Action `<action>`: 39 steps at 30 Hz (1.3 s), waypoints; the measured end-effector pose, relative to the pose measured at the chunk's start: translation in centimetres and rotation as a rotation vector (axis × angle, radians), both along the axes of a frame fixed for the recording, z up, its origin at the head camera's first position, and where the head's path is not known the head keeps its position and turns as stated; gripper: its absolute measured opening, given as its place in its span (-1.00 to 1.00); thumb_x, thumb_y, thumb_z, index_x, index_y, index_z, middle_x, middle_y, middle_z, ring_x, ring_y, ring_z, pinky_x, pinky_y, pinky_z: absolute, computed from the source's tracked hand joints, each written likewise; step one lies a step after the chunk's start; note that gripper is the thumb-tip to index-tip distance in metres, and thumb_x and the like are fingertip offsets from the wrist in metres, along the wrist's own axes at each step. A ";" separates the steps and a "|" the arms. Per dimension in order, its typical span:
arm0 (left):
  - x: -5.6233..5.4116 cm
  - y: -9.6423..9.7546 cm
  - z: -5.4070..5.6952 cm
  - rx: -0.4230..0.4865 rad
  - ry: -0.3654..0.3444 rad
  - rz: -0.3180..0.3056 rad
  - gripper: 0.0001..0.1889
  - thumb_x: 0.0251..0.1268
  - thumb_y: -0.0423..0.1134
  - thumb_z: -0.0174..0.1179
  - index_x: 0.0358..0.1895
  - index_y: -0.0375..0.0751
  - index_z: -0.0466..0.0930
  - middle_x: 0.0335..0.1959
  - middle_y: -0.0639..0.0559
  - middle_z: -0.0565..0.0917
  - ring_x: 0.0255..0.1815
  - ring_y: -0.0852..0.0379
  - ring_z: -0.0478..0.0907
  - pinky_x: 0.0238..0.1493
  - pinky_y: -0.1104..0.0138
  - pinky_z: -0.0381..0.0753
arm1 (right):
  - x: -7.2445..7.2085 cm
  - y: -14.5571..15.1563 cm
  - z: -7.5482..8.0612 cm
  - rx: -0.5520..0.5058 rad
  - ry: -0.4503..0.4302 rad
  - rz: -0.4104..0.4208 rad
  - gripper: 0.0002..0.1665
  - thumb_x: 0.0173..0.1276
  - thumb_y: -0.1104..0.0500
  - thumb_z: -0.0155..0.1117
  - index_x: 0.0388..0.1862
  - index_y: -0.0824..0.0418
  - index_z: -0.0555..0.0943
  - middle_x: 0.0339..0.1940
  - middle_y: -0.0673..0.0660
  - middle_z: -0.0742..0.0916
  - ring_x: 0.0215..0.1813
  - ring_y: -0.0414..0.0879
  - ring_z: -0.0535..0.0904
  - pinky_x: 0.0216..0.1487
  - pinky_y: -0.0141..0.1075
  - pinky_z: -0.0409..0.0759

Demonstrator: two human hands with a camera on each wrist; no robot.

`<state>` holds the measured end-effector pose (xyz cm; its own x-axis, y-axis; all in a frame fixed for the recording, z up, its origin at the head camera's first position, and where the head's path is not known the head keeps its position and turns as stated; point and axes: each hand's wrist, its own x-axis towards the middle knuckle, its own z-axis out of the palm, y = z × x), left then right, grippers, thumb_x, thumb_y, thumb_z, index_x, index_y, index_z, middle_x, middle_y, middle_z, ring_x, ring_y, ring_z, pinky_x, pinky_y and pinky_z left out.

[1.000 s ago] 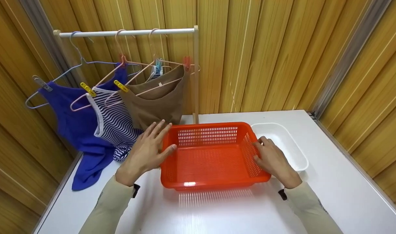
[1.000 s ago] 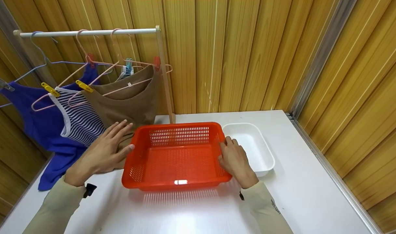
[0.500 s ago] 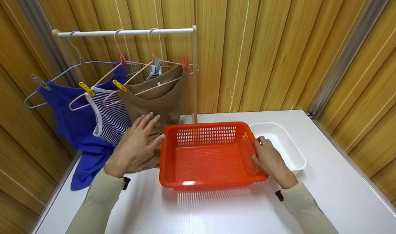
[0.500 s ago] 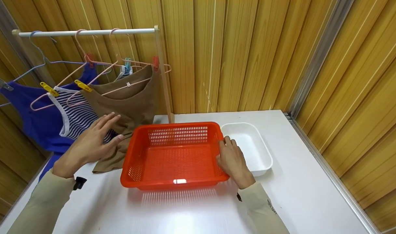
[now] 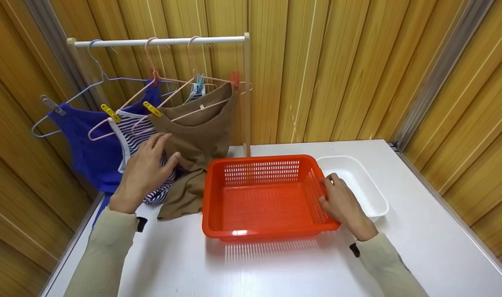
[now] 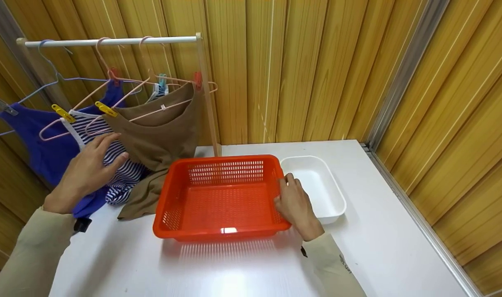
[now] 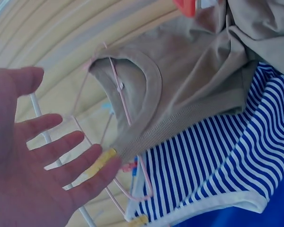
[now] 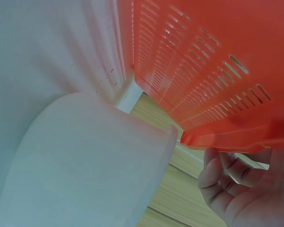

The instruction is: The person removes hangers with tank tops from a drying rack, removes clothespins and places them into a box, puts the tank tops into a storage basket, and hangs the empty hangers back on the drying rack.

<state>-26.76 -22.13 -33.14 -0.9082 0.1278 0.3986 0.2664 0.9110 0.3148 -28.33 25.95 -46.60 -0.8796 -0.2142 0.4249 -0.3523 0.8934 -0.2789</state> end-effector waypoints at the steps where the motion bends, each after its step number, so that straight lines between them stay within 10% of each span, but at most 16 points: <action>1: -0.1 -0.3 0.2 0.014 0.020 0.008 -0.37 0.47 0.07 0.02 0.48 -0.14 0.20 0.47 -0.25 0.26 0.44 -0.32 0.23 0.35 -0.25 0.25 | 0.0 0.0 0.0 -0.001 -0.001 -0.002 -0.50 0.10 0.33 0.25 0.07 0.45 0.55 -0.07 0.27 0.54 -0.14 0.13 0.48 -0.08 -0.02 0.53; 11: -1.4 -3.6 1.8 0.144 0.047 0.091 -0.37 0.47 0.04 0.02 0.49 -0.11 0.16 0.49 -0.30 0.23 0.47 -0.36 0.20 0.37 -0.27 0.20 | 0.1 0.1 0.0 0.002 0.018 -0.004 -0.57 0.11 0.31 0.26 0.00 0.43 0.58 -0.07 0.26 0.56 -0.14 0.12 0.50 -0.09 -0.03 0.56; 39: -4.7 -5.1 0.7 0.163 -0.010 0.131 -0.42 0.53 -0.01 -0.07 0.44 -0.27 0.21 0.38 -0.35 0.38 0.32 -0.37 0.38 0.31 -0.23 0.30 | 0.1 0.1 -0.3 -0.007 0.050 -0.007 -0.56 0.10 0.30 0.25 0.00 0.42 0.60 -0.10 0.23 0.57 -0.18 0.09 0.52 -0.13 -0.03 0.57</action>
<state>-31.47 -27.22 -32.44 -0.9166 -0.0575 0.3957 0.1450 0.8743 0.4631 -28.23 26.08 -46.86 -0.8585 -0.2051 0.4700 -0.3600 0.8937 -0.2676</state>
